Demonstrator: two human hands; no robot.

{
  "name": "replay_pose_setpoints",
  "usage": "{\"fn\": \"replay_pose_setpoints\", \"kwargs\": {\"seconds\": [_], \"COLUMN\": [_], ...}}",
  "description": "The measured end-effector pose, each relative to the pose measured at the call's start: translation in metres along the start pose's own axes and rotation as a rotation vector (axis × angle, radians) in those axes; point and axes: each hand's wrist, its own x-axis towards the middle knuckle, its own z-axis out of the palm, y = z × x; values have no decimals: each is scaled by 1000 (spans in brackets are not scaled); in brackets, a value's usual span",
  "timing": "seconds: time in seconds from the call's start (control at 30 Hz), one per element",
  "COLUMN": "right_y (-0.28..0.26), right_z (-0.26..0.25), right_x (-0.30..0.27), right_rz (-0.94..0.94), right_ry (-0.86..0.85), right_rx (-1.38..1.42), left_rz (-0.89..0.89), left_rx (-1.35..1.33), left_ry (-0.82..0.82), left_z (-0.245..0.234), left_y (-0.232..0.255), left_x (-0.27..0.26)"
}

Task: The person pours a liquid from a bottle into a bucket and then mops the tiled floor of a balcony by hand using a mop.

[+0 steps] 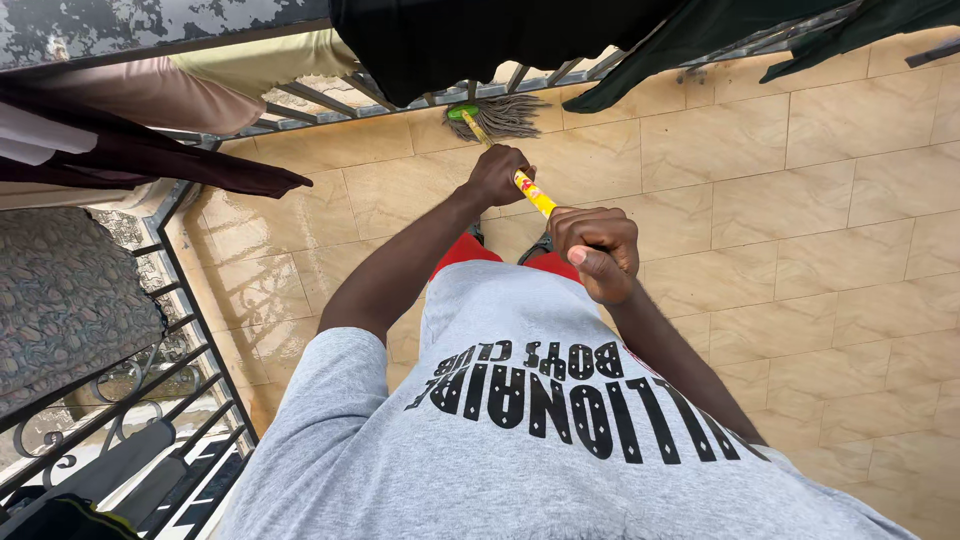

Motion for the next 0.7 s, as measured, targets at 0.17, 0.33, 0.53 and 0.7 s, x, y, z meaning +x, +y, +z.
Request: {"fn": "replay_pose_setpoints", "kwargs": {"seconds": [0.17, 0.33, 0.53, 0.7], "right_y": [17, 20, 5, -27], "right_z": [16, 6, -50, -131], "right_x": [6, -4, -47, -105], "right_rz": [64, 115, 170, 183], "right_ry": [-158, -328, -380, -344], "right_rx": [71, 106, 96, 38], "left_rz": [-173, -218, -42, -172], "left_rx": [-12, 27, 105, -9], "left_ry": [150, 367, 599, 244], "left_z": [-1, 26, 83, 128], "left_y": [-35, -36, 18, 95], "left_x": [-52, -88, -84, -34]}}
